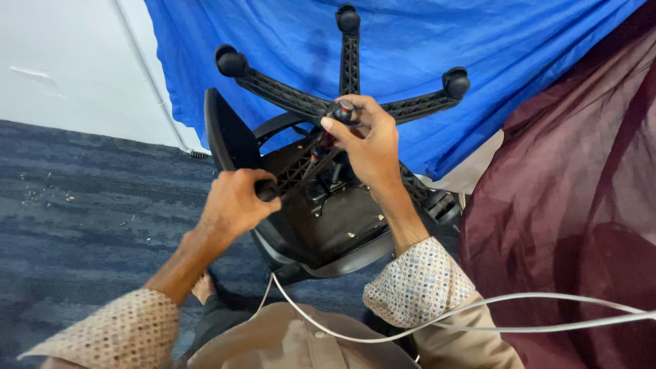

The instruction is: The person uses a screwdriver to tighten screws on the underside of an overturned office chair, securing the base to the seat. The person holds the chair steady with one hand while turning the screwdriver with the other.

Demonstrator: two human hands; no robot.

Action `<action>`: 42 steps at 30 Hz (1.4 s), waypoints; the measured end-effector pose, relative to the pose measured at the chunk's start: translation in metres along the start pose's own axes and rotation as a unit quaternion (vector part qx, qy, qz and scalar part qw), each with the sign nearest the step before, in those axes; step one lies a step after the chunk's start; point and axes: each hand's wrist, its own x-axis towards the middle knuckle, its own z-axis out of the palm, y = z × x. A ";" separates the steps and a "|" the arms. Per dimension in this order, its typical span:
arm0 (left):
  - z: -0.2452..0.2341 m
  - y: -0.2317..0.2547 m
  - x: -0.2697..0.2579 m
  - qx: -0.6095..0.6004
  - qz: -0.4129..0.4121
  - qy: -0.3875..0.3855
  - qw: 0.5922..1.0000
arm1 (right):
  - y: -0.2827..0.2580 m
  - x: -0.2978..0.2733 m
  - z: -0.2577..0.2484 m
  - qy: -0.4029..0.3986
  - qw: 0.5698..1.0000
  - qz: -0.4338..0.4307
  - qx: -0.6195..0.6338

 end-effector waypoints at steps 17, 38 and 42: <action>-0.042 -0.040 -0.021 -0.016 -0.027 -0.044 0.999 | -0.008 -0.008 0.057 -0.120 0.991 -0.055 0.021; -0.013 -0.012 -0.056 -0.088 -0.138 -0.036 0.986 | -0.014 -0.025 0.049 -0.159 0.977 -0.094 -0.105; -0.012 -0.008 -0.049 -0.020 0.029 0.059 0.998 | -0.024 -0.027 0.044 -0.151 0.975 -0.104 -0.123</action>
